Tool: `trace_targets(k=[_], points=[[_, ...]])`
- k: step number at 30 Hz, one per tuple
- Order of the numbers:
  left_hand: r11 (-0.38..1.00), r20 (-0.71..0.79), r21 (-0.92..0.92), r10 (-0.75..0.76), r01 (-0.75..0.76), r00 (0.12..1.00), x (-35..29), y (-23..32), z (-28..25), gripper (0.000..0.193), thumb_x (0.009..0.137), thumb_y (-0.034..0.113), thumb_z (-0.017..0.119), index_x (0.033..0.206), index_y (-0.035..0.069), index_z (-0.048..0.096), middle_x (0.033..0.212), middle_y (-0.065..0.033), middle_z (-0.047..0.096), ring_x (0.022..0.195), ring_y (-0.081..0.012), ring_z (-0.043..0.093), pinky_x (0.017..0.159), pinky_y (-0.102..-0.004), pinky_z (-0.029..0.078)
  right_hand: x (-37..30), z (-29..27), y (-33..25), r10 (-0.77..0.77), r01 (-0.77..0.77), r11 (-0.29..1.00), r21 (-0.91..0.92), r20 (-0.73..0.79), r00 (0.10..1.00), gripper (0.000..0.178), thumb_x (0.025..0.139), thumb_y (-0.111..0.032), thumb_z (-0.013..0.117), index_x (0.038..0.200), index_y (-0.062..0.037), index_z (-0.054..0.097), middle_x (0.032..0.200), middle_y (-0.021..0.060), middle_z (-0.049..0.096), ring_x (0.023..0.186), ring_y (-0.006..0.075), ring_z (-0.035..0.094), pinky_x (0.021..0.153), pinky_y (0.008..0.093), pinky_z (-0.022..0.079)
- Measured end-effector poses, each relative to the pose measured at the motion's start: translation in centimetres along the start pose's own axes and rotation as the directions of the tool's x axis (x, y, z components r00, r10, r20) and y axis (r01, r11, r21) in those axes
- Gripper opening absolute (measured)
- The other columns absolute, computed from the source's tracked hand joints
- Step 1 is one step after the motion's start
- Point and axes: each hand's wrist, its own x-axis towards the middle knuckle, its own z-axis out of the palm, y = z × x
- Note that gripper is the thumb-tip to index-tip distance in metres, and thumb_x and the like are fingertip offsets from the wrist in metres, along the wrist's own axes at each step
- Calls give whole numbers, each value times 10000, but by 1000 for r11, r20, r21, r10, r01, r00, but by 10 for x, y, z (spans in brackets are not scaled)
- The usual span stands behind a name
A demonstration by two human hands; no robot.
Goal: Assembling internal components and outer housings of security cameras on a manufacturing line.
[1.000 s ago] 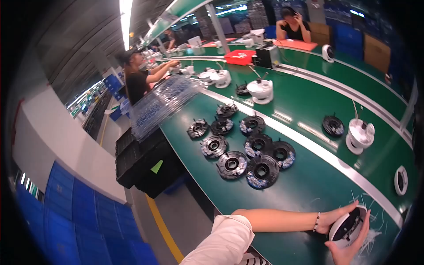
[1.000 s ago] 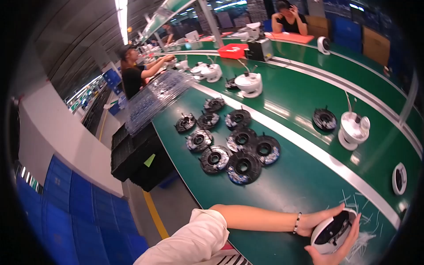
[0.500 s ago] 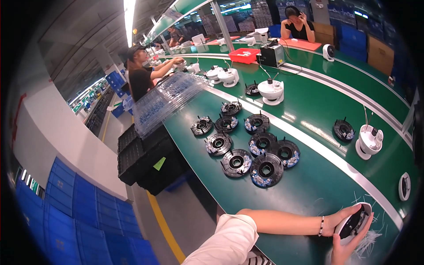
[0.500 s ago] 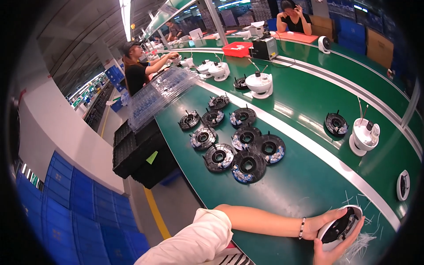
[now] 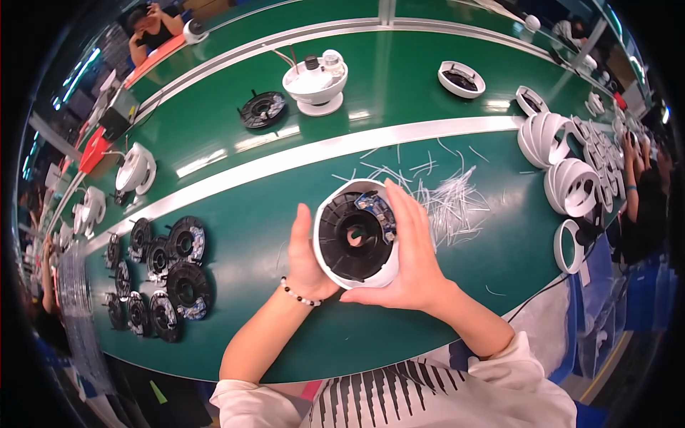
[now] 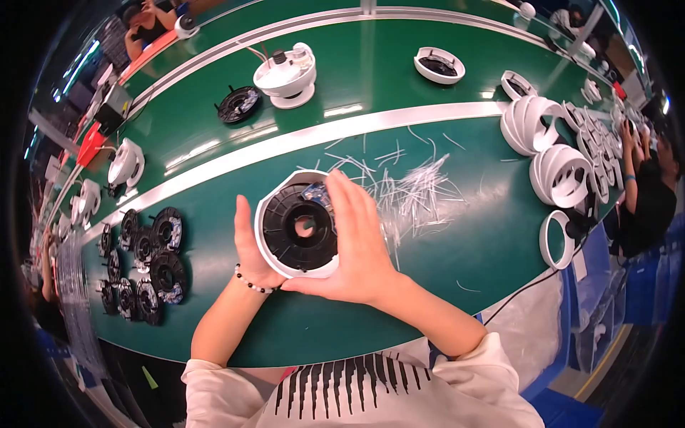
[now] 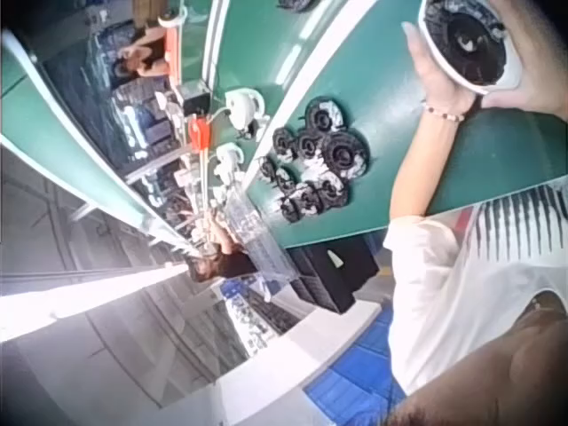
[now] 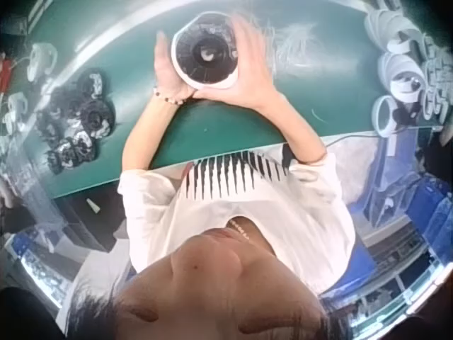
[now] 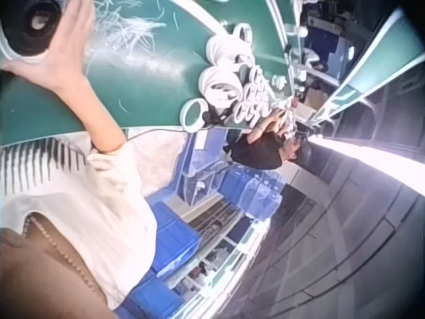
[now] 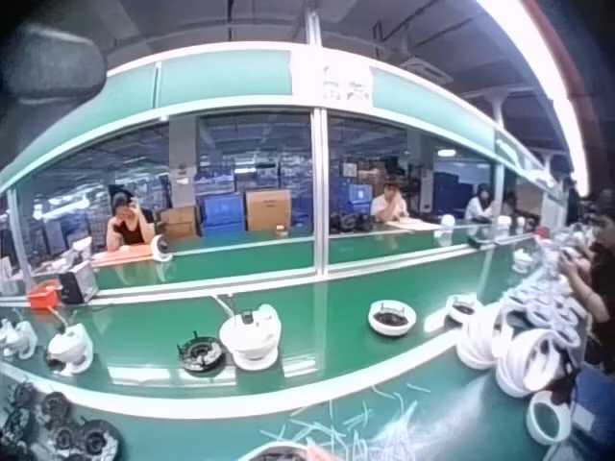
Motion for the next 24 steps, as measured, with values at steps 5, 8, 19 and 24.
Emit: trace_targets(k=[5, 8, 19, 24], points=[[994, 77, 101, 33, -41, 997, -3, -9, -16, 688, 776, 525, 441, 1233, 19, 345, 1196, -164, 433, 1081, -274, 457, 912, -416, 393, -8, 2, 4, 15, -15, 1000, 6, -19, 1000, 1142, 477, -459, 767, 1279, 68, 149, 1284, 255, 235, 1162, 398, 277, 950, 462, 233], [999, 38, -35, 3, -2, 999, -3, -10, -13, 531, 767, 281, 540, 1179, -13, 379, 1131, -160, 479, 1019, -256, 498, 868, -371, 432, -11, 9, 5, 30, -31, 999, -25, -40, 999, 1138, 487, -452, 761, 1286, 66, 138, 1290, 249, 235, 1167, 389, 276, 952, 454, 234], [999, -288, 9, -33, 37, 957, 8, 24, -14, 358, 862, 263, 389, 1079, -10, 470, 1045, -125, 544, 949, -227, 536, 855, -370, 435, -8, 7, 8, -29, 25, 999, -35, -123, 992, 1079, 595, -446, 713, 1323, 2, 55, 1354, 275, 59, 1261, 400, 94, 1003, 458, 115], [965, -480, 120, 262, -233, 837, 20, 91, -59, 420, 883, 274, 323, 1145, -41, 415, 1145, -177, 487, 1065, -284, 468, 958, -428, 328, -25, -68, 17, -204, 59, 925, -376, -360, 911, 913, 632, -365, 695, 1299, 4, 194, 1319, 274, 199, 1221, 408, 223, 986, 481, 178]])
